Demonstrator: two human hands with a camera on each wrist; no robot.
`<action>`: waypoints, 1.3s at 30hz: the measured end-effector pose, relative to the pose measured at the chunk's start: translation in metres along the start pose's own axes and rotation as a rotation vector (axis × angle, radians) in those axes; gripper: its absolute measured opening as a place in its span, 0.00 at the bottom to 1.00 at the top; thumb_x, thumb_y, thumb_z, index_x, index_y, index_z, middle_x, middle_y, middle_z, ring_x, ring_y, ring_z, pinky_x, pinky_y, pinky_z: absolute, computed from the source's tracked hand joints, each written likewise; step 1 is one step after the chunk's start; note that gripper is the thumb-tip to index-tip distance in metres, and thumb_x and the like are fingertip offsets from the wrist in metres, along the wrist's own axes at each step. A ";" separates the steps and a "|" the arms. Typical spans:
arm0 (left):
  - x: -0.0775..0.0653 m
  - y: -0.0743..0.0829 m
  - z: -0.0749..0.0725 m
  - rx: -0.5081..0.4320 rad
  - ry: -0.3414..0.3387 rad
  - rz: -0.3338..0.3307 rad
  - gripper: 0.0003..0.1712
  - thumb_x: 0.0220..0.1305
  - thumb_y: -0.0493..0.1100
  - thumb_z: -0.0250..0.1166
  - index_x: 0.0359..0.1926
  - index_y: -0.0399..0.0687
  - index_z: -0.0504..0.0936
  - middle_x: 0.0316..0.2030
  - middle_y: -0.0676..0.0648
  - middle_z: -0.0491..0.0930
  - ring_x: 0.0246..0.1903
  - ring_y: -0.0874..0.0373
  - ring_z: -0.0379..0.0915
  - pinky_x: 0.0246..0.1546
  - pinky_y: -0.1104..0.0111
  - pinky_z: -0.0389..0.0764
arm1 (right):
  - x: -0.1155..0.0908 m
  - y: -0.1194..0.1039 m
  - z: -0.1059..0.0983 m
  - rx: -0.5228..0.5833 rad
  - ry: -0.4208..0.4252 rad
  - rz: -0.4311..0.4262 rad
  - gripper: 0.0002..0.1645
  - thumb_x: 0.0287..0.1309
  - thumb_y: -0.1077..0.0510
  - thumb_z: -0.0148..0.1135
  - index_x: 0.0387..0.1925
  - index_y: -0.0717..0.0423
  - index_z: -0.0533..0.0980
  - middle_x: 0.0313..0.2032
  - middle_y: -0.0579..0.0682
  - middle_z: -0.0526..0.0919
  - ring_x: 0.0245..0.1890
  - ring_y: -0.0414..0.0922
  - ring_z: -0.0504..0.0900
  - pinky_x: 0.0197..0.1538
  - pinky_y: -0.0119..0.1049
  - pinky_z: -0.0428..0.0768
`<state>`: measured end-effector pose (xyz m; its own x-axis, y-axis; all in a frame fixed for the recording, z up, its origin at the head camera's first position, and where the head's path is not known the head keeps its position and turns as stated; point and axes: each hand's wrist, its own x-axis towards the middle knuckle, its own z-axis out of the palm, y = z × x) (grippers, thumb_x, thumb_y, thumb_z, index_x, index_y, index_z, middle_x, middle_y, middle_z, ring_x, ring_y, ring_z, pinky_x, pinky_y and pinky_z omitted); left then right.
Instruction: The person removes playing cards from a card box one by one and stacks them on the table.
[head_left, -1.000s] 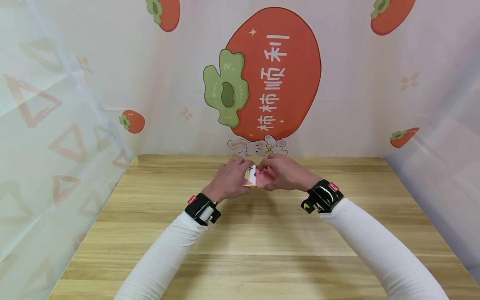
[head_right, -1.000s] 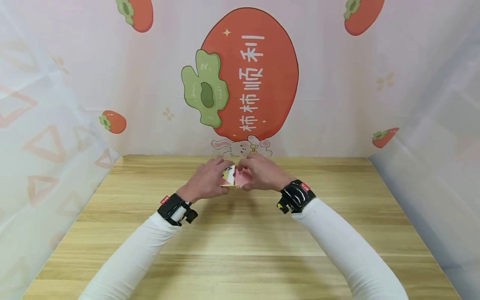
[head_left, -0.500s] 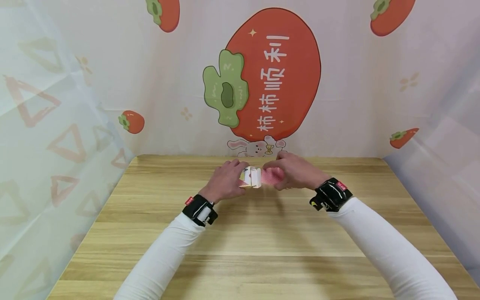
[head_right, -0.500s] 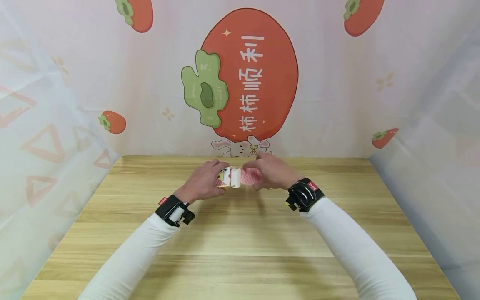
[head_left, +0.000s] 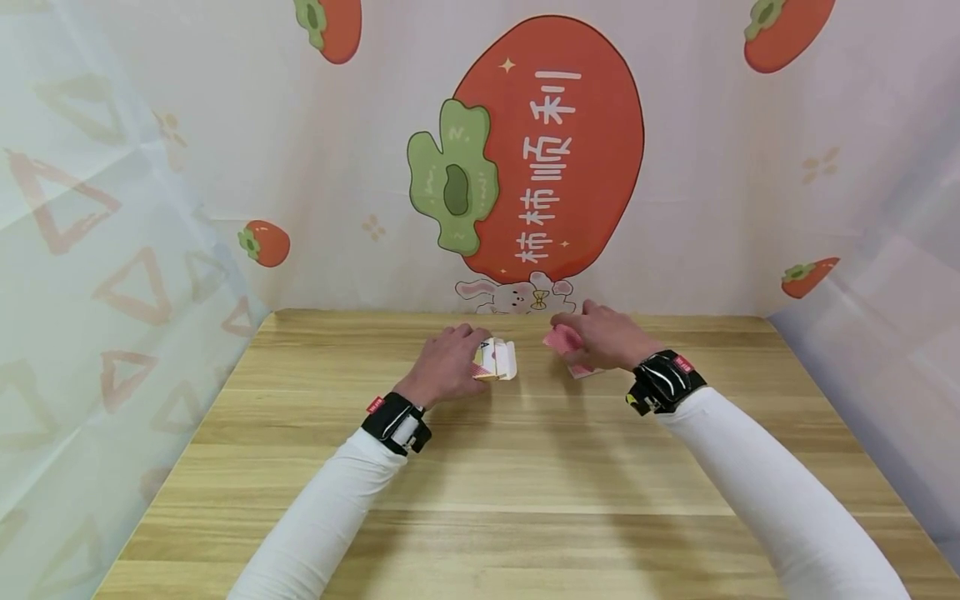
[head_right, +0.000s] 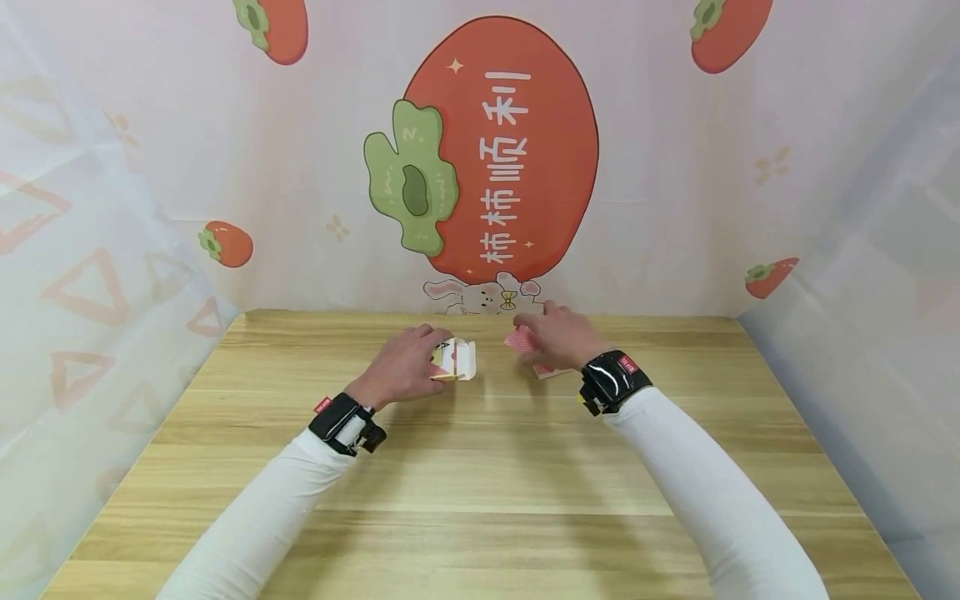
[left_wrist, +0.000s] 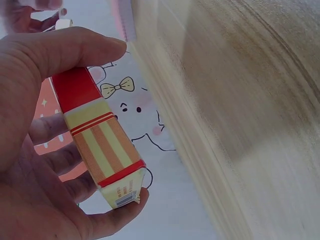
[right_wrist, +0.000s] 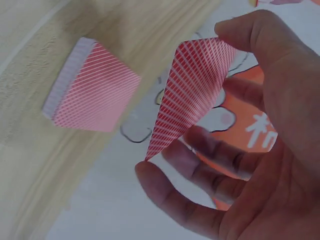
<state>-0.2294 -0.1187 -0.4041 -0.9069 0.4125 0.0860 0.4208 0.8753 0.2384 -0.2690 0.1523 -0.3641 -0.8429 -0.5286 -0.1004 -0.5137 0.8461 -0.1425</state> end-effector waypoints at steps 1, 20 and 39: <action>0.000 0.000 0.000 -0.003 -0.001 -0.002 0.43 0.48 0.47 0.80 0.66 0.48 0.74 0.54 0.43 0.77 0.52 0.46 0.72 0.52 0.47 0.76 | 0.002 0.002 0.002 -0.006 -0.013 0.016 0.37 0.56 0.50 0.76 0.66 0.47 0.74 0.43 0.58 0.75 0.44 0.55 0.75 0.43 0.49 0.81; 0.001 -0.002 0.005 -0.001 -0.023 -0.024 0.44 0.49 0.48 0.80 0.67 0.48 0.73 0.55 0.43 0.76 0.54 0.46 0.72 0.52 0.45 0.75 | 0.022 0.024 0.029 0.066 -0.090 0.238 0.37 0.63 0.46 0.67 0.70 0.51 0.69 0.49 0.65 0.71 0.47 0.61 0.73 0.44 0.55 0.81; 0.003 -0.002 0.006 -0.006 -0.025 -0.013 0.44 0.49 0.48 0.80 0.67 0.48 0.73 0.55 0.43 0.76 0.52 0.46 0.72 0.52 0.45 0.76 | 0.032 0.028 0.043 0.012 -0.097 0.291 0.38 0.64 0.43 0.64 0.70 0.56 0.70 0.49 0.64 0.76 0.47 0.58 0.73 0.46 0.53 0.80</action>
<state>-0.2329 -0.1176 -0.4101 -0.9114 0.4073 0.0582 0.4086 0.8793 0.2448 -0.3039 0.1563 -0.4134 -0.9348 -0.2688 -0.2323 -0.2506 0.9623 -0.1052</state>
